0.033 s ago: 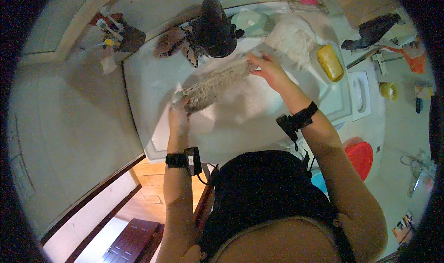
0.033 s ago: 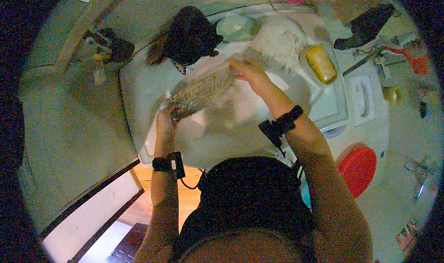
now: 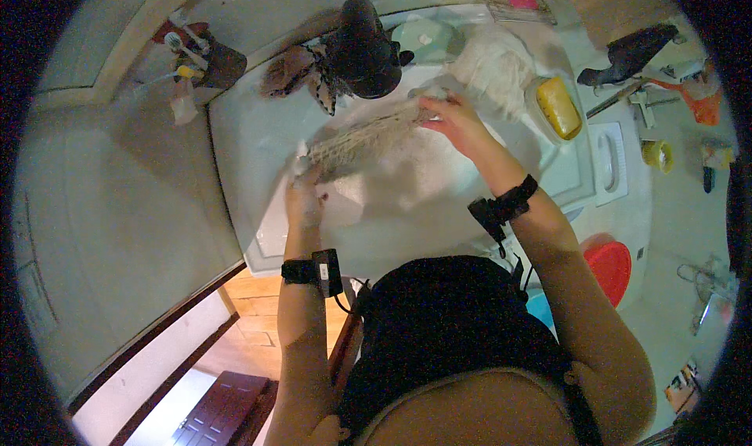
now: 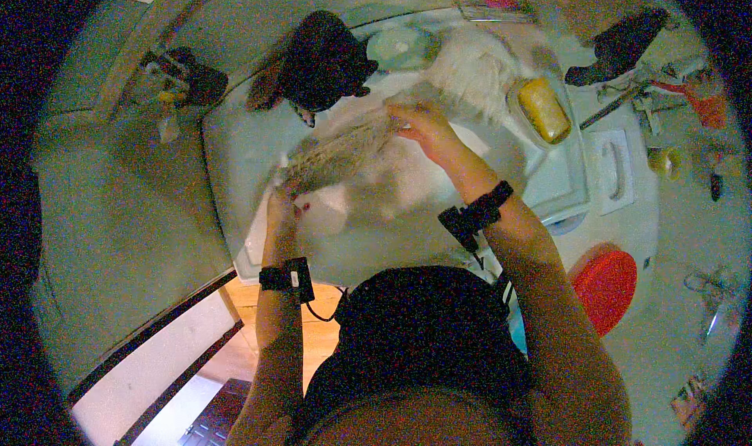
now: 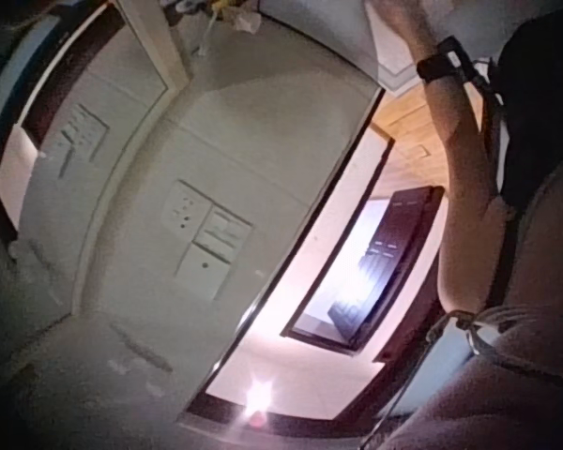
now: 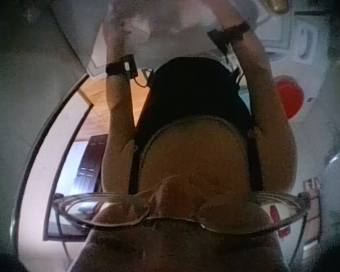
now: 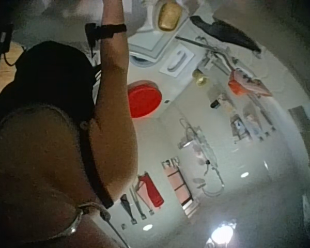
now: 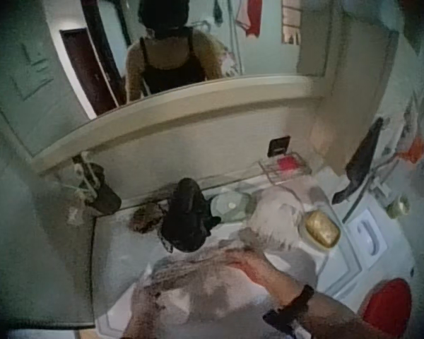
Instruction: Washing a mesh bag and a plastic container in a bathroom sink.
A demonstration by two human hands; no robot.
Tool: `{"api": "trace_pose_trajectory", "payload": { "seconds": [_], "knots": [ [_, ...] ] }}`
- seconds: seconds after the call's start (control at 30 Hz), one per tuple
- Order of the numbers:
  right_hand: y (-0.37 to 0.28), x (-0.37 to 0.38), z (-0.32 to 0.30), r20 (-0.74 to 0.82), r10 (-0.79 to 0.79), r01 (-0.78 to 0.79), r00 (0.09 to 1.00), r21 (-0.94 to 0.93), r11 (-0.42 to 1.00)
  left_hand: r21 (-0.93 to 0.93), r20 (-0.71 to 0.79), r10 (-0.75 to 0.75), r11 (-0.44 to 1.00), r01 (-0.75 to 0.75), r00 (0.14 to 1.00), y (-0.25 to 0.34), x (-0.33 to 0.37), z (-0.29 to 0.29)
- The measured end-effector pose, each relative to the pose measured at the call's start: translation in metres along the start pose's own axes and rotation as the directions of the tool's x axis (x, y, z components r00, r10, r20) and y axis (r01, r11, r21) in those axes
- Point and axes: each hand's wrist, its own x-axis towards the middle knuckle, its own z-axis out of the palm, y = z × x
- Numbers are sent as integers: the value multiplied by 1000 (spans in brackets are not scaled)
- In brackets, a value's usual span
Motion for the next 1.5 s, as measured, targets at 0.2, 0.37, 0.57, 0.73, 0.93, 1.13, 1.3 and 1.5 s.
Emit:
{"api": "trace_pose_trajectory", "payload": {
  "seconds": [0.2, 0.37, 0.57, 0.73, 0.93, 1.13, 1.3, 1.5],
  "knots": [
    [35, -28, 48, 54, 45, -34, 998, -193, 981, -472, 552, -159, 749, 464, 818, 6, -30, 91],
    [42, -35, 94, 215, -477, 399, 852, -856, 328, -714, 696, 492, 553, 429, 523, -60, 10, 110],
    [54, -34, 76, 140, -625, 393, 768, -874, 287, -685, 722, 486, 598, 416, 492, -47, 7, 110],
    [58, 2, 26, -56, -200, -18, 978, -983, 185, -128, 514, 448, 883, -451, 732, -56, -11, 141],
    [62, -8, 51, 32, -360, 136, 932, -954, 267, -586, 791, 288, 610, 533, 539, -37, 7, 107],
    [41, 29, -12, -181, -304, 66, 935, -754, 654, 270, 570, 714, 305, -913, 407, 26, -66, 97],
    [11, 14, -13, 80, -4, 24, 997, -242, 970, -23, 488, 319, 935, -353, 812, 27, -50, 61],
    [-7, 3, 4, 70, -26, 18, 997, 111, 994, 240, 551, 225, 879, -411, 804, 18, -27, 46]
  ]
}}
